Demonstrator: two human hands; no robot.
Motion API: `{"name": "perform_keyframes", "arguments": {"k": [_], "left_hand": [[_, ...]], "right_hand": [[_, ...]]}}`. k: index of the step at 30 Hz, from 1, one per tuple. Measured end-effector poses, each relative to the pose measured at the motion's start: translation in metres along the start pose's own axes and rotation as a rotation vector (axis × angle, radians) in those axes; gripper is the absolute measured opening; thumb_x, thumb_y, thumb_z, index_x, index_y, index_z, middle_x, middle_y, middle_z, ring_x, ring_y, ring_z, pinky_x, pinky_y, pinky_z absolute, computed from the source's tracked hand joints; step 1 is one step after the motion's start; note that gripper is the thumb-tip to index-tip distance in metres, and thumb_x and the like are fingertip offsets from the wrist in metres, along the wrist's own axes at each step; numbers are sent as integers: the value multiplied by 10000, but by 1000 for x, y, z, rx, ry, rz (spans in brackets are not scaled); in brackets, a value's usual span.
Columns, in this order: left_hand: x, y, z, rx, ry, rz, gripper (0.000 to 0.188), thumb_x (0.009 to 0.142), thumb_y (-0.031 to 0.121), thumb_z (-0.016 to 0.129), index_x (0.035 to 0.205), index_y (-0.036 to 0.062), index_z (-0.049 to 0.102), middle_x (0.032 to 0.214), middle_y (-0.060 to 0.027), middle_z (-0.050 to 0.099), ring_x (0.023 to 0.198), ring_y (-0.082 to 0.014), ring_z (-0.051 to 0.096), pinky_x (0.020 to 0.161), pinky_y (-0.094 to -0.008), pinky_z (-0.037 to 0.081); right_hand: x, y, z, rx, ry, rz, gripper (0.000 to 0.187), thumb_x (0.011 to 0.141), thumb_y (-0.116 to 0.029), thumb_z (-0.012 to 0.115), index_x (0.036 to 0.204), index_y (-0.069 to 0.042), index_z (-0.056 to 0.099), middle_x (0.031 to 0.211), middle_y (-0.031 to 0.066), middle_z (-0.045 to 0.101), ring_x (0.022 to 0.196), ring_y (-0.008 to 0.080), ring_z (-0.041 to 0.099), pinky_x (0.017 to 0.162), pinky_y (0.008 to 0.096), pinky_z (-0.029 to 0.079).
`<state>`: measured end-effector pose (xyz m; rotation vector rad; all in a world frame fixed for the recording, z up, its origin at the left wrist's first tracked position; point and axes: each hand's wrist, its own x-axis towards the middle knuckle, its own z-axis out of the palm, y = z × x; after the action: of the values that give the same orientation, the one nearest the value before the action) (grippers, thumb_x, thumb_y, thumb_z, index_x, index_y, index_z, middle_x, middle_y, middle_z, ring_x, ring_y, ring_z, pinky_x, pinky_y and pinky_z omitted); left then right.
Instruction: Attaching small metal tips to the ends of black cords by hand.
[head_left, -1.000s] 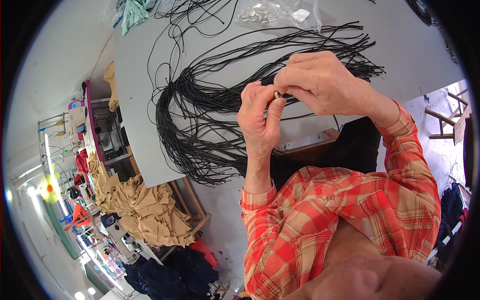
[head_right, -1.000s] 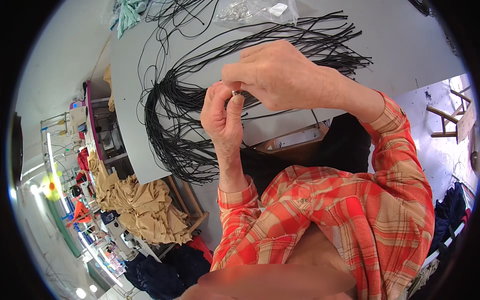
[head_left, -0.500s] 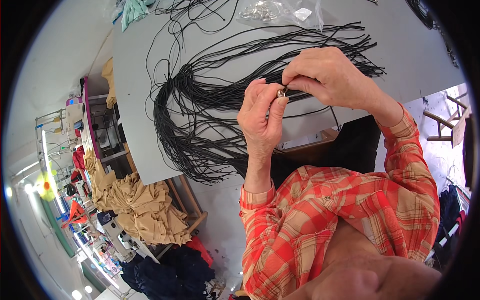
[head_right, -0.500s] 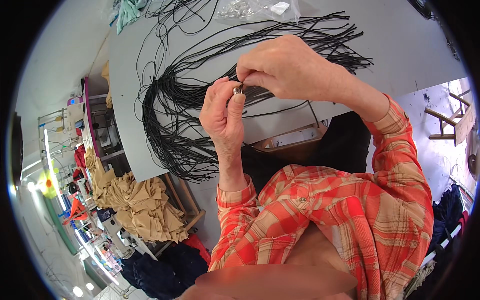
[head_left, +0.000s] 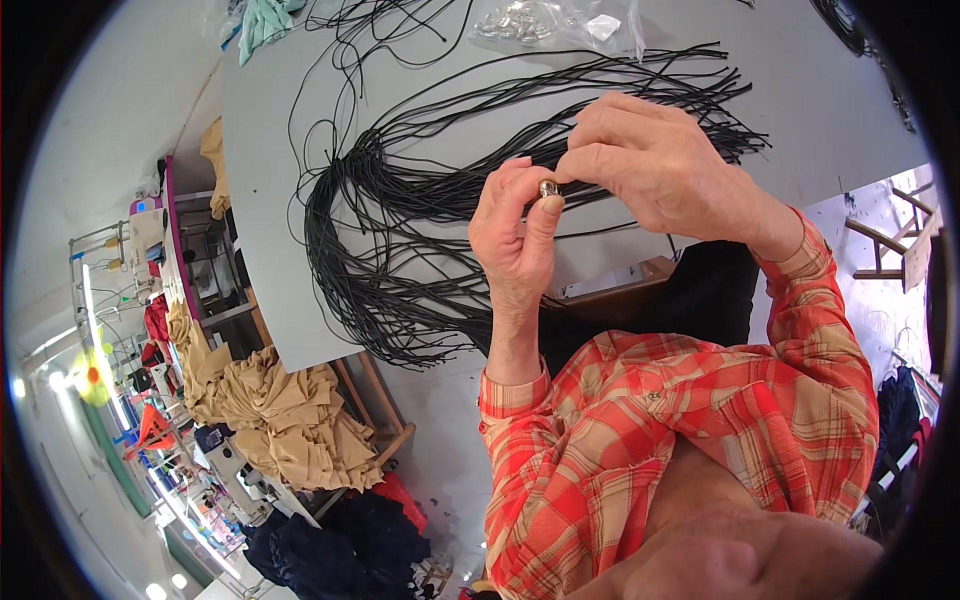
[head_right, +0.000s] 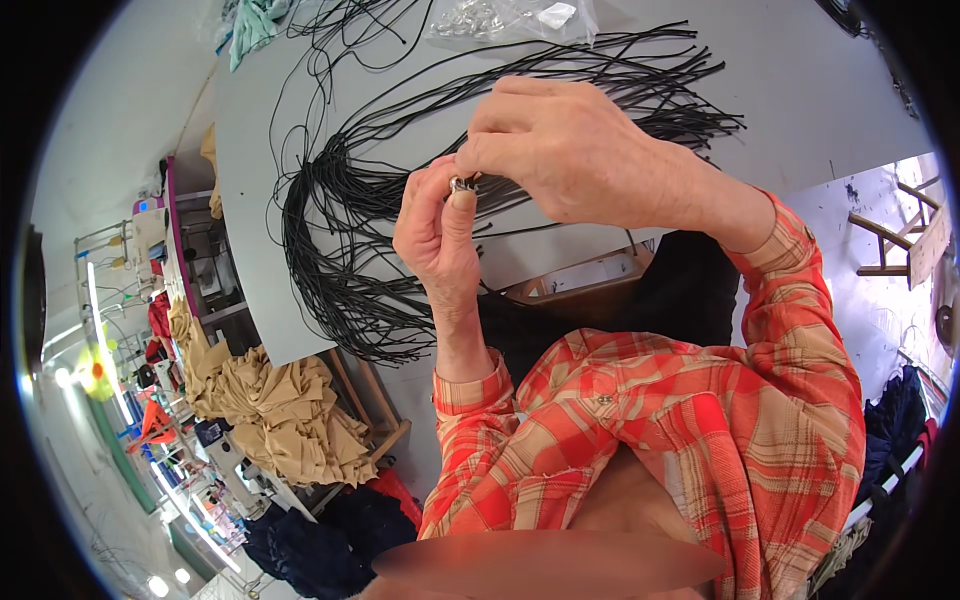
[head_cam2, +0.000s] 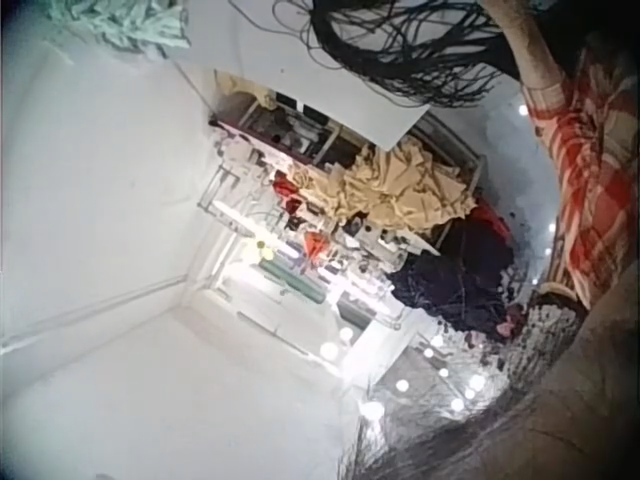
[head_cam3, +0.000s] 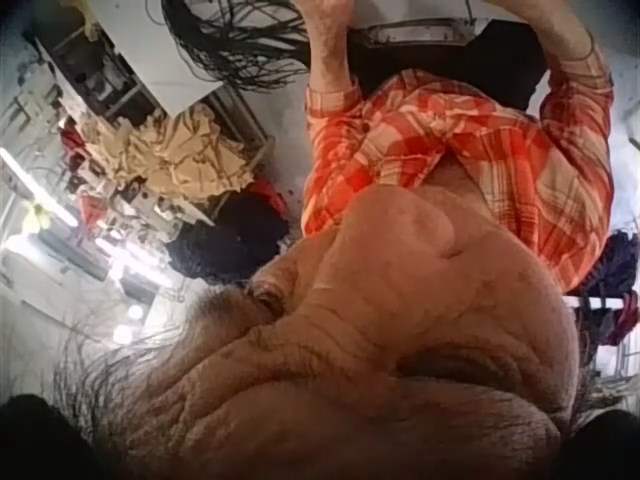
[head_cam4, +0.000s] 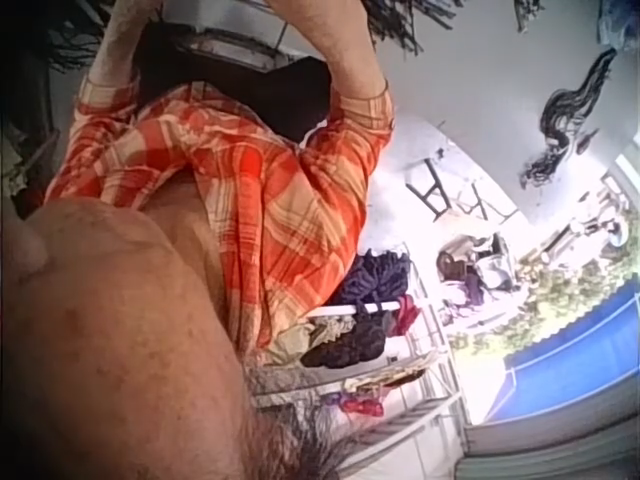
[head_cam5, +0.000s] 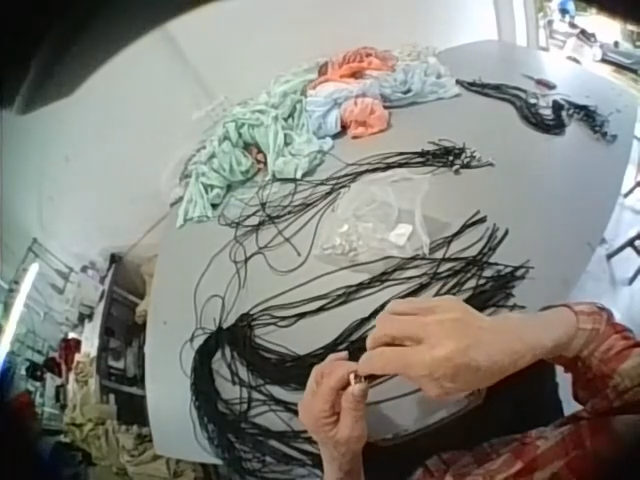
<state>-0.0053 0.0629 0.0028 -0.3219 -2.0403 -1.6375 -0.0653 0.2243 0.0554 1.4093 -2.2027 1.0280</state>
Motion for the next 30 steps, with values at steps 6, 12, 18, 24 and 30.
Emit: {"name": "perform_keyframes", "arguments": {"k": [6, 12, 18, 24, 30], "left_hand": [[-1, 0, 2, -2, 12, -4, 152, 799, 133, 625, 862, -4, 600, 741, -52, 579, 716, -195, 530, 852, -391, 428], [0, 1, 1, 4, -5, 7, 150, 806, 141, 623, 849, 1, 594, 738, -51, 577, 700, -191, 525, 848, -386, 428], [1, 3, 3, 5, -25, -4, 140, 806, 130, 622, 854, 2, 591, 731, -49, 575, 694, -189, 524, 842, -385, 428], [-1, -4, -3, 44, -76, 10, 129, 775, 58, 642, 885, 2, 604, 745, -54, 577, 674, -180, 527, 791, -331, 447], [-1, 4, -4, 93, -119, -169, 155, 784, 43, 631, 930, -3, 604, 819, -72, 593, 701, -153, 550, 655, -236, 451]], "right_hand": [[2, 1, 5, 90, 42, -9, 177, 680, 37, 637, 827, -39, 573, 757, 53, 566, 759, 250, 563, 620, 312, 470], [5, 1, 2, 202, 22, 15, 196, 683, 37, 635, 838, -48, 551, 720, 45, 557, 743, 252, 563, 612, 321, 471], [6, 2, 6, 182, -8, 8, 205, 667, 29, 645, 832, -50, 552, 712, 55, 549, 753, 258, 568, 617, 322, 470], [7, 8, 10, 168, -39, 44, 155, 659, 11, 650, 739, -44, 529, 653, 56, 532, 638, 237, 551, 555, 311, 438], [6, 13, 10, 262, -102, 224, 160, 656, -5, 668, 700, -37, 517, 618, 53, 522, 591, 206, 534, 526, 296, 416]]}}
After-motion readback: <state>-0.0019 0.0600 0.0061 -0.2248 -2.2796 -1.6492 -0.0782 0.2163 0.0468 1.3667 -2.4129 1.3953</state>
